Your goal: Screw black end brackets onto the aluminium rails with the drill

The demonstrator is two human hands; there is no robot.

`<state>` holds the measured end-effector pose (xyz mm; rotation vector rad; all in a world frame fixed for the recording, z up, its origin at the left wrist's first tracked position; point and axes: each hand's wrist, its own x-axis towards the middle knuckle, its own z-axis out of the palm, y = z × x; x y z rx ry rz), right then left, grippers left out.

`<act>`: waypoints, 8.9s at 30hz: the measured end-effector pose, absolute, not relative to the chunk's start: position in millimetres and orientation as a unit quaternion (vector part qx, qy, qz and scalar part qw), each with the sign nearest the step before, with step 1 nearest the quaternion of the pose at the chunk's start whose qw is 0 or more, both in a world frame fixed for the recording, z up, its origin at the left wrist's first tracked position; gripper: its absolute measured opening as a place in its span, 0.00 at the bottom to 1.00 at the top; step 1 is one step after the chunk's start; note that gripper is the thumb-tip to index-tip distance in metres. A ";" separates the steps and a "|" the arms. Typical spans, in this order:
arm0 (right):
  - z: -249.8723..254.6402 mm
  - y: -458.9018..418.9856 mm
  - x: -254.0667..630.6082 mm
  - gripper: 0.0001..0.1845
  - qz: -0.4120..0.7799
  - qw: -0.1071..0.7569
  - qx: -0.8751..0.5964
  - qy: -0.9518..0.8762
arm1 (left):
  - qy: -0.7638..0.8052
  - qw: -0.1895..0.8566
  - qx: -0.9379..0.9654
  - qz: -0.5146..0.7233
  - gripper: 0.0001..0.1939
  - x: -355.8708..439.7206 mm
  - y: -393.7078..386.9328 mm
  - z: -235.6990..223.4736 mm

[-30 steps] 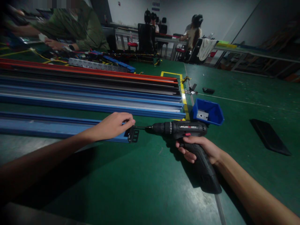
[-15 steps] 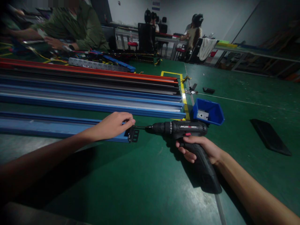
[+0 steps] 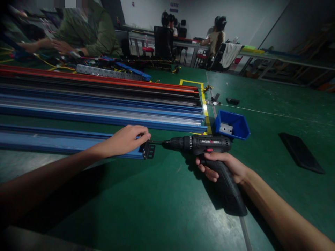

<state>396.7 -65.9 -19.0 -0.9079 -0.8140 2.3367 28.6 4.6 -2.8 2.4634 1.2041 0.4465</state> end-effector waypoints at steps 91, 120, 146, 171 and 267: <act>-17.3 -65.1 394.5 0.12 0.836 0.247 -0.352 -0.340 | 0.415 0.175 0.877 0.165 0.19 29.7 4.3 -3.4; -20.1 -64.3 396.5 0.14 0.845 0.242 -0.349 -0.327 | 0.418 0.177 0.876 0.161 0.19 28.5 5.2 -4.2; -18.4 -65.1 395.7 0.14 0.848 0.239 -0.352 -0.317 | 0.421 0.169 0.876 0.163 0.19 29.6 3.1 -1.2; -15.0 -66.6 392.2 0.15 0.837 0.252 -0.368 -0.315 | 0.418 0.176 0.876 0.163 0.19 29.1 3.3 -1.6; -16.9 -65.1 393.6 0.15 0.849 0.249 -0.351 -0.308 | 0.418 0.167 0.879 0.159 0.19 28.5 4.1 -3.2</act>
